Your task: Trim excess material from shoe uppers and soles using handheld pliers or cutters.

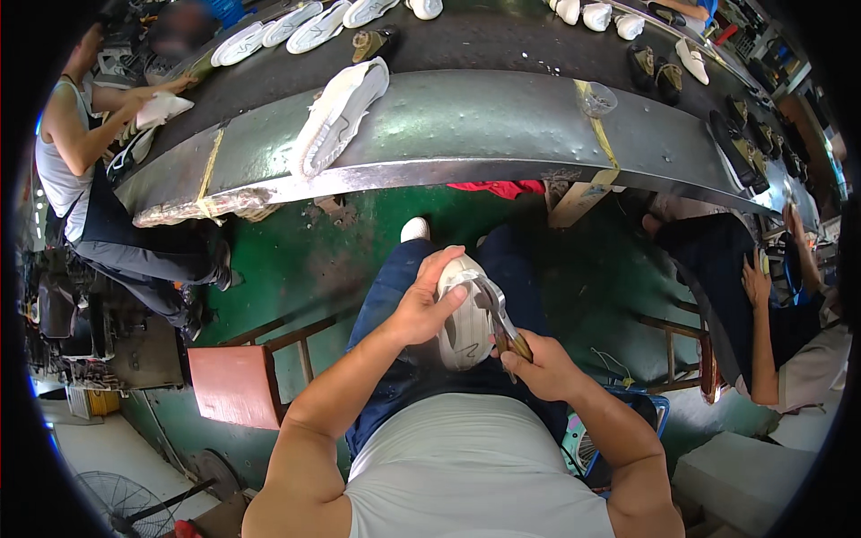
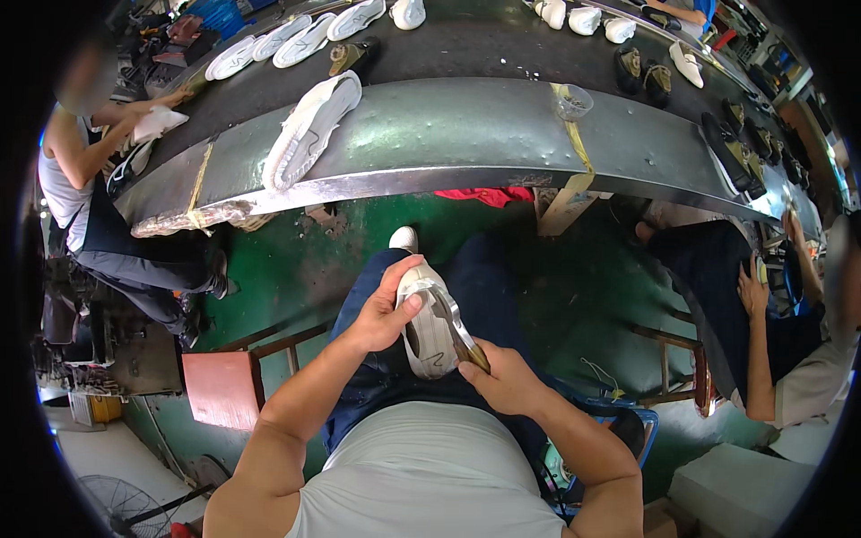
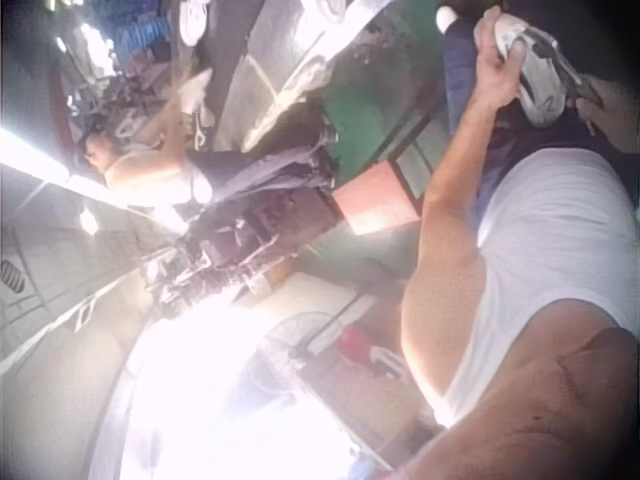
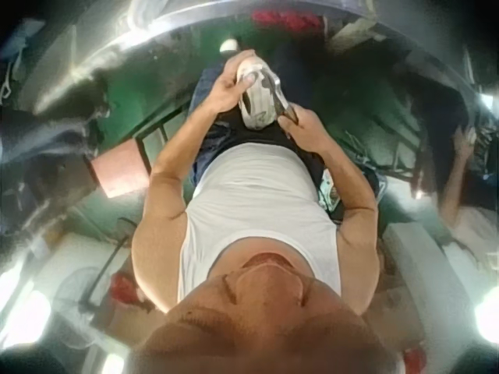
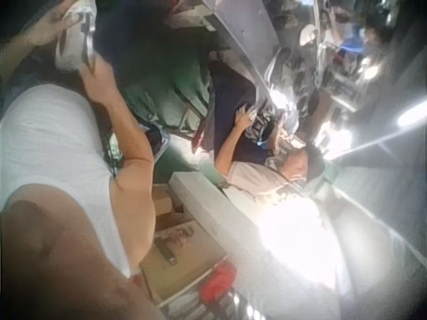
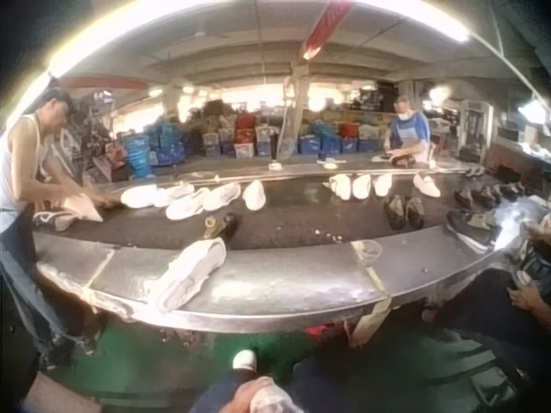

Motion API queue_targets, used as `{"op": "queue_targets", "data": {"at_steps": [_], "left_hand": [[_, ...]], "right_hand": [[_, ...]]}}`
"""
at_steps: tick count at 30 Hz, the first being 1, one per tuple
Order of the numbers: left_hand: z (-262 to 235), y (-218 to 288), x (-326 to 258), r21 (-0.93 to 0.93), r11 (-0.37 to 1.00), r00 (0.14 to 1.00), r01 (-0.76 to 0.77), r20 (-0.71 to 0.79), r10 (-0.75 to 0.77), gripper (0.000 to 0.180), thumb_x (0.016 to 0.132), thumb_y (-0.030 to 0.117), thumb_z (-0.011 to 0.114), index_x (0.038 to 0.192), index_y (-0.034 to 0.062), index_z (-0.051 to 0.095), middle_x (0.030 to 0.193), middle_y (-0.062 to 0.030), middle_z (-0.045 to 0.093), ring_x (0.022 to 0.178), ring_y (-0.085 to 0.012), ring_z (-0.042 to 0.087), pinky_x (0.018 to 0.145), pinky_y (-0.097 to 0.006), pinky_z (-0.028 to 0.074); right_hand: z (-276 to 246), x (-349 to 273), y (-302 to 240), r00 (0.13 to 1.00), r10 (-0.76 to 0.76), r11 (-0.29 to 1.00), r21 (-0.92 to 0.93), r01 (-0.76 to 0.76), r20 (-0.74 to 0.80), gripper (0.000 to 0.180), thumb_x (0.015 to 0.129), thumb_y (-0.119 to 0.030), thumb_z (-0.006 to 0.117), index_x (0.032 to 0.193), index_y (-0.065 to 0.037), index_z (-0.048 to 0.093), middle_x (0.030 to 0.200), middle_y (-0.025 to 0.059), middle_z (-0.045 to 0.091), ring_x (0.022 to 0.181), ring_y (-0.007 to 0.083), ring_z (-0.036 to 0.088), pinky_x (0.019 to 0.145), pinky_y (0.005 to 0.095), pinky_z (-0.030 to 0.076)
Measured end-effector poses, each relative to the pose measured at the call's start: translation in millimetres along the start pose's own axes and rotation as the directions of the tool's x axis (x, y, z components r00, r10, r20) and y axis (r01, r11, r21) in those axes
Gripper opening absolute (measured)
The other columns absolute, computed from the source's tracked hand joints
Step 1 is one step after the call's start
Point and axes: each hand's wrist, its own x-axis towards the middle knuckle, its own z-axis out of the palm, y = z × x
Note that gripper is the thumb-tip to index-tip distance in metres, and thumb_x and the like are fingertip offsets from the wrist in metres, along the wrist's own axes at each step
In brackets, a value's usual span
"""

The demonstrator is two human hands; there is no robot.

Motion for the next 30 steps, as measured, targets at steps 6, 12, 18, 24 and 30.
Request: {"op": "queue_targets", "data": {"at_steps": [6,12,18,24,30], "left_hand": [[-10,6,4,-0.013,0.997,0.997,0.080,-0.002,-0.080,0.051,0.102,0.022,0.057,0.149,0.0107,0.040,0.143,-0.0151,0.042,0.132,-0.0254,0.044,0.112,-0.037,0.036],[-20,-27,14,-0.056,0.997,0.998,0.057,-0.003,-0.058,0.046,0.103,0.016,0.056,0.147,0.0084,0.044,0.125,-0.0041,0.060,0.117,-0.0141,0.055,0.104,-0.032,0.043],[-26,-15,16,-0.145,0.984,0.992,0.107,0.081,-0.096,0.047,0.103,0.011,0.056,0.148,0.0098,0.044,0.125,-0.0034,0.061,0.118,-0.0140,0.055,0.105,-0.032,0.043],[-11,-2,15,-0.198,0.969,0.987,0.147,0.092,-0.131,0.047,0.101,0.012,0.059,0.147,0.0104,0.046,0.125,-0.0034,0.060,0.116,-0.0132,0.055,0.102,-0.030,0.044],[3,-9,26,-0.141,0.973,0.982,0.182,-0.025,-0.187,0.043,0.101,0.009,0.058,0.143,0.0088,0.048,0.118,-0.0033,0.061,0.110,-0.0118,0.056,0.099,-0.029,0.046]], "right_hand": [[-11,24,0,0.995,-0.023,0.965,0.262,-0.003,0.098,0.026,0.100,-0.023,0.058,0.112,-0.001,0.060,0.086,0.0048,0.067,0.073,0.0129,0.063,0.068,0.0300,0.051],[4,54,34,0.971,-0.194,0.936,-0.323,0.142,-0.136,0.026,0.097,-0.017,0.061,0.114,0.003,0.057,0.078,0.0116,0.065,0.067,0.0223,0.066,0.065,0.0339,0.052],[23,45,42,0.896,-0.365,0.847,-0.491,0.205,-0.255,0.027,0.094,-0.011,0.062,0.115,0.004,0.055,0.094,0.0218,0.066,0.083,0.0392,0.067,0.073,0.0454,0.053],[19,17,1,0.978,0.031,0.749,-0.642,-0.161,-0.208,0.028,0.093,-0.010,0.061,0.116,0.004,0.053,0.108,0.0269,0.062,0.089,0.0453,0.065,0.077,0.0510,0.053],[-3,19,15,0.987,-0.125,0.932,-0.352,0.084,-0.096,0.023,0.096,-0.016,0.060,0.107,0.004,0.055,0.091,0.0210,0.067,0.076,0.0339,0.068,0.070,0.0411,0.054]]}}
